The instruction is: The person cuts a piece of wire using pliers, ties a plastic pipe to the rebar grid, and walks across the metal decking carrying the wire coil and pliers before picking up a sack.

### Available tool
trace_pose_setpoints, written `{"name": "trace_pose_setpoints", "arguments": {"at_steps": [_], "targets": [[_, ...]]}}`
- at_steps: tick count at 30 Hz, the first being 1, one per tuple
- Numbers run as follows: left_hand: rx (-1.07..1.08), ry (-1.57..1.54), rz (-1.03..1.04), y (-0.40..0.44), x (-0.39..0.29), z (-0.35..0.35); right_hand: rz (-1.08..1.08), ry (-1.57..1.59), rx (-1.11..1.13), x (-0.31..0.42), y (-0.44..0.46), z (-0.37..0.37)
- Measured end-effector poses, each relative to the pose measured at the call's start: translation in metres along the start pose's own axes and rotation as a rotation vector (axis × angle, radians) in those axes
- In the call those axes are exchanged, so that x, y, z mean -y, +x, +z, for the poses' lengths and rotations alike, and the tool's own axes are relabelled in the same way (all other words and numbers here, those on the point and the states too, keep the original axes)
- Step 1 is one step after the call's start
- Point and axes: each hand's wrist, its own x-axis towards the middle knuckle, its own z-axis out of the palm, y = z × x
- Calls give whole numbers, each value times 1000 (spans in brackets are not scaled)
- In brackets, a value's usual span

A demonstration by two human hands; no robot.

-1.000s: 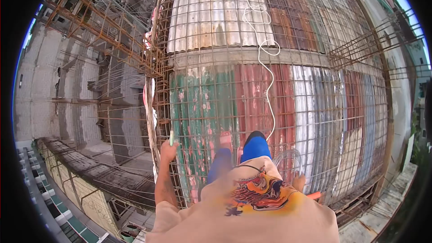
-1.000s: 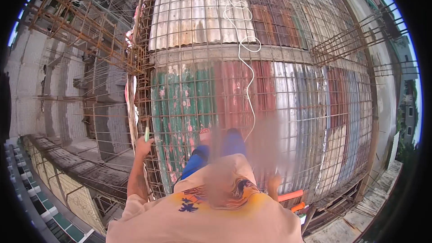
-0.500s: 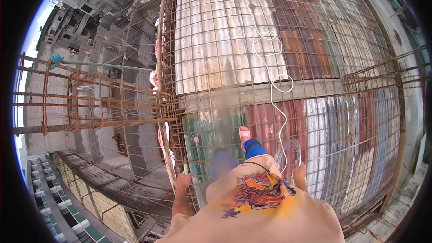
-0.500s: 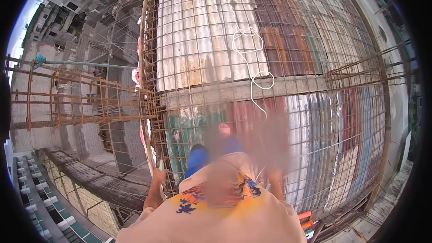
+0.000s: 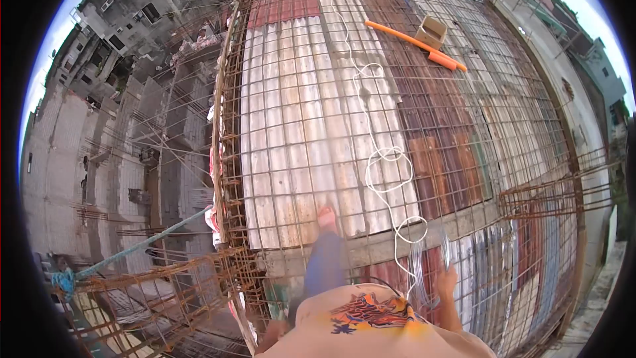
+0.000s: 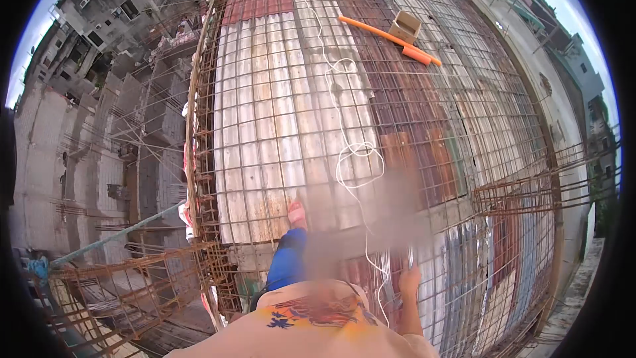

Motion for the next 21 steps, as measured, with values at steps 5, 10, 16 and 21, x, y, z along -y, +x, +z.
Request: {"name": "trace_pose_setpoints", "arguments": {"at_steps": [5,10,16,21], "targets": [[-527,-742,-456,146,17,-349,16,-172,135,98,69,25],[-880,-738,-86,198,11,-649,28,-130,32,145,144,56],[-965,-719,-14,249,-41,-836,328,-112,139,288,237,76],[-745,-654,-331,364,-11,-849,311,-60,255,393,385,117]]}}
